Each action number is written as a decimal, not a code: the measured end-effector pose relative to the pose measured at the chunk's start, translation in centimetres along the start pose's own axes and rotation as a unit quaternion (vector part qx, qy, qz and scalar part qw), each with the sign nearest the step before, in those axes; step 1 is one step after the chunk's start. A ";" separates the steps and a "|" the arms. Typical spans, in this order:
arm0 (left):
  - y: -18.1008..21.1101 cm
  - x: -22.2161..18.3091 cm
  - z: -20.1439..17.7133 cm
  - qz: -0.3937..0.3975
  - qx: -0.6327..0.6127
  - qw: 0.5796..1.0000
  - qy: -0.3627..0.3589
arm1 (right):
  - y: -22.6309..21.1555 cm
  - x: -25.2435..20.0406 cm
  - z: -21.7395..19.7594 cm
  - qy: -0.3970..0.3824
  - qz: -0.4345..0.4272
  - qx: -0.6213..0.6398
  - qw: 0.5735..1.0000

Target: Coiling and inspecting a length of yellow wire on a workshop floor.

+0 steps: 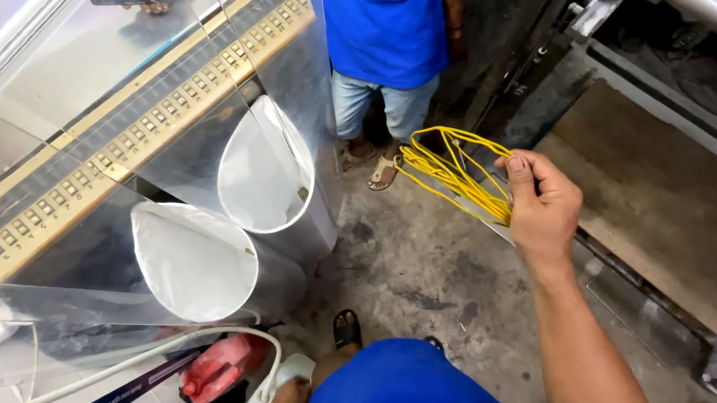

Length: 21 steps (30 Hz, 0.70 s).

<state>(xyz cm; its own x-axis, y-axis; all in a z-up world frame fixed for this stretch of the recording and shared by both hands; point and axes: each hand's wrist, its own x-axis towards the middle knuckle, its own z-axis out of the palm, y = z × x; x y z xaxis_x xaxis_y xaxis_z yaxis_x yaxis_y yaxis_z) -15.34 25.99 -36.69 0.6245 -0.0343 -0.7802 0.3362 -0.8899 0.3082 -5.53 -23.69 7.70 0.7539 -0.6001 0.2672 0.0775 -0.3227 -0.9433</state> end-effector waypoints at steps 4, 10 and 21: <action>-5.9 -2.2 3.2 -0.056 0.121 0.989 -0.069 | 0.4 0.3 0.4 -0.007 0.009 0.017 1.000; -4.4 -2.2 1.7 -0.067 -0.102 0.987 0.102 | 0.2 0.4 1.1 -0.016 0.007 0.021 1.000; 5.2 0.5 -3.1 0.044 -0.130 0.979 0.154 | 0.1 0.5 1.4 -0.027 0.013 0.029 0.999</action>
<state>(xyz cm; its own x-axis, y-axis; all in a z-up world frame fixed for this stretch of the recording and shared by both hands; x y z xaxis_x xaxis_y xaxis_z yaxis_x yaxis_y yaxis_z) -11.12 22.76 -33.76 0.8283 0.0684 -0.5560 0.4141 -0.7432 0.5255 -4.19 -23.00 7.43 0.7900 -0.5672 0.2329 0.0942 -0.2630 -0.9602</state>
